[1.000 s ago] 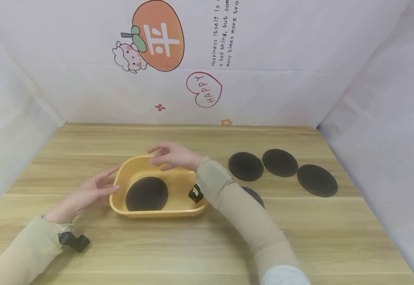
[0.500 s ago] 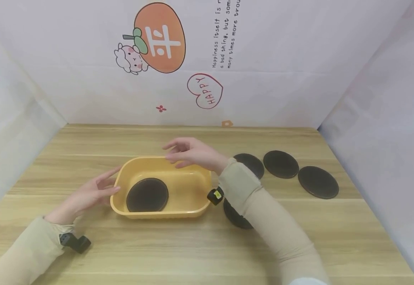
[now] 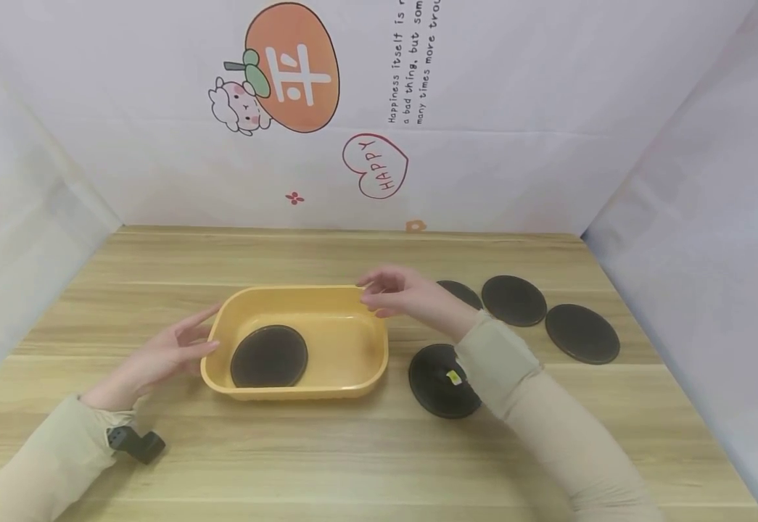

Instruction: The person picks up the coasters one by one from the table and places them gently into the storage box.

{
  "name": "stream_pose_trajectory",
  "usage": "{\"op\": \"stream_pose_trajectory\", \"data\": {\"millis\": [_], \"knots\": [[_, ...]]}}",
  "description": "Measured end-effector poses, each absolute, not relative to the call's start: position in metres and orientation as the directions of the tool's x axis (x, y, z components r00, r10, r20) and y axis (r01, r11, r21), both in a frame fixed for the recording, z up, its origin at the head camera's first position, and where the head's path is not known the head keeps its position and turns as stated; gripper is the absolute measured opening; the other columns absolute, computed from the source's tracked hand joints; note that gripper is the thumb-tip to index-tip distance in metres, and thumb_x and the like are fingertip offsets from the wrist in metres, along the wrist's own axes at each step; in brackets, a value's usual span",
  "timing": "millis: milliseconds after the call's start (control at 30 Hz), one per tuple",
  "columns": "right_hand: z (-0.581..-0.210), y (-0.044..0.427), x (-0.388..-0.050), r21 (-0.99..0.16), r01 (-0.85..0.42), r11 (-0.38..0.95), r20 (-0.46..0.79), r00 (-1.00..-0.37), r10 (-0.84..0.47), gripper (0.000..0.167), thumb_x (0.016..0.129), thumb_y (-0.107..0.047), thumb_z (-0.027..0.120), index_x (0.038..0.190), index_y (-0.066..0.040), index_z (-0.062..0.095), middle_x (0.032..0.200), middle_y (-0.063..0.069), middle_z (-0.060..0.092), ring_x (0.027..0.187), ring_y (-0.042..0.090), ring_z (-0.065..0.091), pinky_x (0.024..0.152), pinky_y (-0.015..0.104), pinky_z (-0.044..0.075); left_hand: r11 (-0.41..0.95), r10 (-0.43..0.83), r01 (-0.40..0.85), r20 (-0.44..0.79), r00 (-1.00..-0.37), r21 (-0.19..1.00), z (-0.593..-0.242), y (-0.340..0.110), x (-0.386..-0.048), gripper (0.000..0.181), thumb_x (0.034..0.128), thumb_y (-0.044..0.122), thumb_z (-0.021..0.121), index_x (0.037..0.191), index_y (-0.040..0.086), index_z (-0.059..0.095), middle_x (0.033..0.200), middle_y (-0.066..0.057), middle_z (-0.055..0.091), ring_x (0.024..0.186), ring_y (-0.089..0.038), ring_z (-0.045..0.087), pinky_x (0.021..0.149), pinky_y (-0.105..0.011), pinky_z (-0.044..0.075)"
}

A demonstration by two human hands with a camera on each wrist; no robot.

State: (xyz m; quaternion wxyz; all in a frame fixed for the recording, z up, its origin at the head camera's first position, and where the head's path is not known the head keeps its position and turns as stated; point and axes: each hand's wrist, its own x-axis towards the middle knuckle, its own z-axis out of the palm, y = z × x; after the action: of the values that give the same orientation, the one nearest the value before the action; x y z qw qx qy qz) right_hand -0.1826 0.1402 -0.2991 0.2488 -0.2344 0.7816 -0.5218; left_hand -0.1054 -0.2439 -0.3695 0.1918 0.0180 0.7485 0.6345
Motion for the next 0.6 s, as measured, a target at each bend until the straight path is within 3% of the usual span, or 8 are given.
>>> {"op": "stream_pose_trajectory", "data": {"millis": [300, 600], "knots": [[-0.311, 0.190, -0.181, -0.926, -0.014, 0.377, -0.205, -0.820, -0.534, 0.048, 0.091, -0.014, 0.062, 0.134, 0.004, 0.045, 0.126, 0.017, 0.054, 0.103, 0.014, 0.061, 0.090, 0.032, 0.054, 0.188, 0.276, -0.222, -0.268, -0.923, 0.957, -0.369, -0.244, -0.105, 0.076, 0.0939, 0.006, 0.055, 0.153, 0.010, 0.007, 0.143, -0.037, 0.027, 0.104, -0.019, 0.060, 0.084, -0.039, 0.056], [-0.320, 0.233, -0.177, -0.879, -0.012, 0.478, -0.240, -0.853, -0.463, 0.049, 0.091, -0.019, 0.062, 0.131, 0.004, 0.047, 0.117, 0.017, 0.054, 0.099, 0.014, 0.060, 0.086, 0.034, 0.055, 0.183, 0.280, -0.220, -0.265, -0.923, 0.958, -0.369, -0.244, -0.105, 0.076, 0.0940, 0.006, 0.055, 0.153, 0.010, 0.007, 0.143, -0.037, 0.028, 0.102, -0.017, 0.060, 0.083, -0.039, 0.056]]}}
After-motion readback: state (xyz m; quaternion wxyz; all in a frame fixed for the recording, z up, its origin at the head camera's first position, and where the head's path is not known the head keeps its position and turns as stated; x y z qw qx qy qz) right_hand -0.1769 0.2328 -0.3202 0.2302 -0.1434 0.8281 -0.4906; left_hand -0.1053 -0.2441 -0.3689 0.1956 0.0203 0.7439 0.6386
